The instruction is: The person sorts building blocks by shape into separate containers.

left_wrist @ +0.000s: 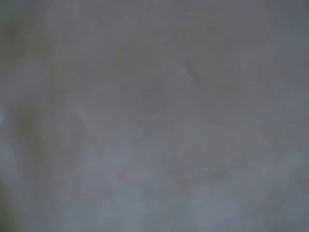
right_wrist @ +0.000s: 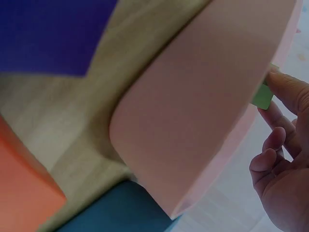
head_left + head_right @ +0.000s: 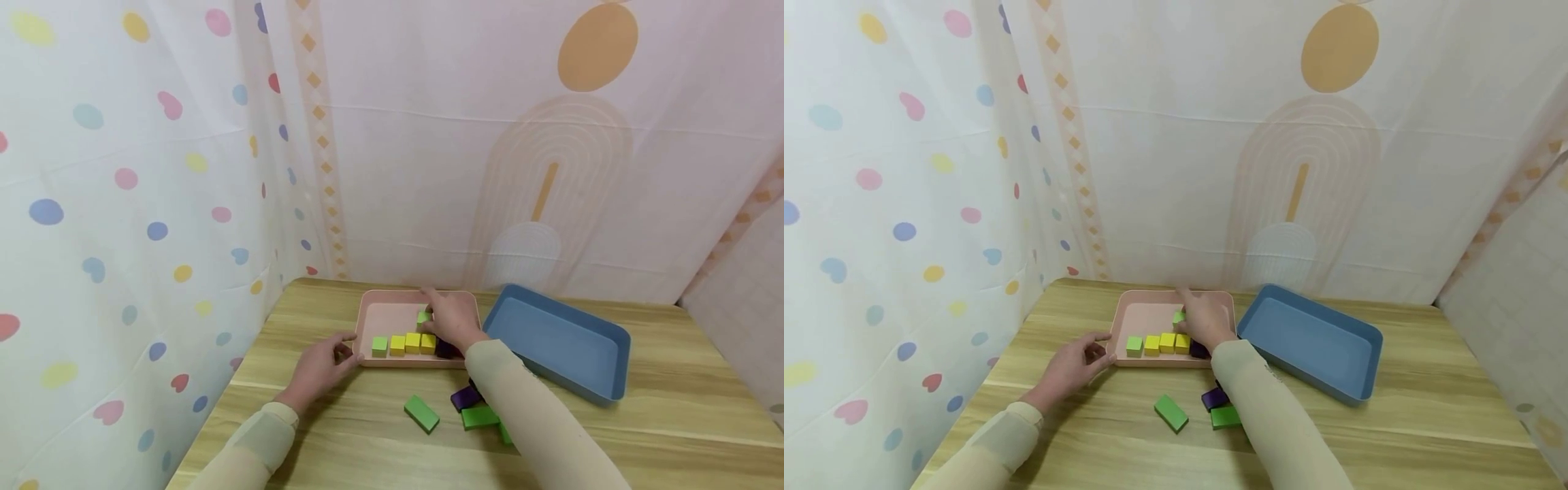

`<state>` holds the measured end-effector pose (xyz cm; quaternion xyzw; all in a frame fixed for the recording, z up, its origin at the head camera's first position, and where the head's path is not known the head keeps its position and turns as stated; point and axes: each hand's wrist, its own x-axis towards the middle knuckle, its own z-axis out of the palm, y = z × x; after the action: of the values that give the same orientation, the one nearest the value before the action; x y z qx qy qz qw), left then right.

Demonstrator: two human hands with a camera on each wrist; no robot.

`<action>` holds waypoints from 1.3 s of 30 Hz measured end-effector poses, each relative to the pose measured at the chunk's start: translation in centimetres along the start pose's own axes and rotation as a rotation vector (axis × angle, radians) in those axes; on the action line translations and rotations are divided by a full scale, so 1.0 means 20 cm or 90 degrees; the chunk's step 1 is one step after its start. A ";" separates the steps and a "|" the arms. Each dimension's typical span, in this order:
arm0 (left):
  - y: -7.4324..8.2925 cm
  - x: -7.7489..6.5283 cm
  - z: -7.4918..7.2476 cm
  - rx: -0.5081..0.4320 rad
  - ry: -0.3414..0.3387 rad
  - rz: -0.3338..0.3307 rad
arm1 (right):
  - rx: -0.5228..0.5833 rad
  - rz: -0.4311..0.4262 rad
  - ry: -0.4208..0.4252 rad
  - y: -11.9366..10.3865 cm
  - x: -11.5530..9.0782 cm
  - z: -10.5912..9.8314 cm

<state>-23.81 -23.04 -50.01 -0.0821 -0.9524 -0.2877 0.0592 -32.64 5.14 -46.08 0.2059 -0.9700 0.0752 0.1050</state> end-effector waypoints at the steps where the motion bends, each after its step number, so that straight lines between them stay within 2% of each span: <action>1: 0.00 0.00 0.00 0.000 0.000 -0.001 | 0.011 0.002 -0.005 0.00 0.00 0.01; 8: 0.01 -0.01 0.00 -0.004 0.003 0.007 | 0.143 0.026 -0.055 -0.02 -0.01 0.04; 15: 0.01 0.01 0.00 -0.006 0.000 0.021 | 0.135 0.045 -0.058 -0.01 -0.03 0.05; 20: 0.01 0.01 0.00 -0.008 0.000 0.018 | 0.146 0.040 -0.053 0.00 -0.04 0.05; 23: 0.02 0.01 0.00 -0.009 -0.002 0.014 | 0.117 0.009 -0.006 0.02 -0.05 0.03; 26: 0.02 0.01 0.00 -0.008 -0.006 0.009 | 0.137 0.010 0.005 0.07 -0.08 -0.03; 31: 0.00 0.03 0.01 -0.001 -0.013 0.001 | 0.203 0.054 -0.046 0.18 -0.21 -0.17; 34: -0.02 0.04 0.01 0.000 -0.012 0.003 | 0.192 0.045 -0.028 0.29 -0.33 -0.25; 39: -0.05 0.04 0.01 -0.013 -0.010 0.004 | 0.180 0.043 0.012 0.48 -0.60 -0.33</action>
<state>-24.72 -23.63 -50.54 -0.0879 -0.9496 -0.2965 0.0519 -24.84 19.73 -43.47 0.1850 -0.9552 0.2163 0.0813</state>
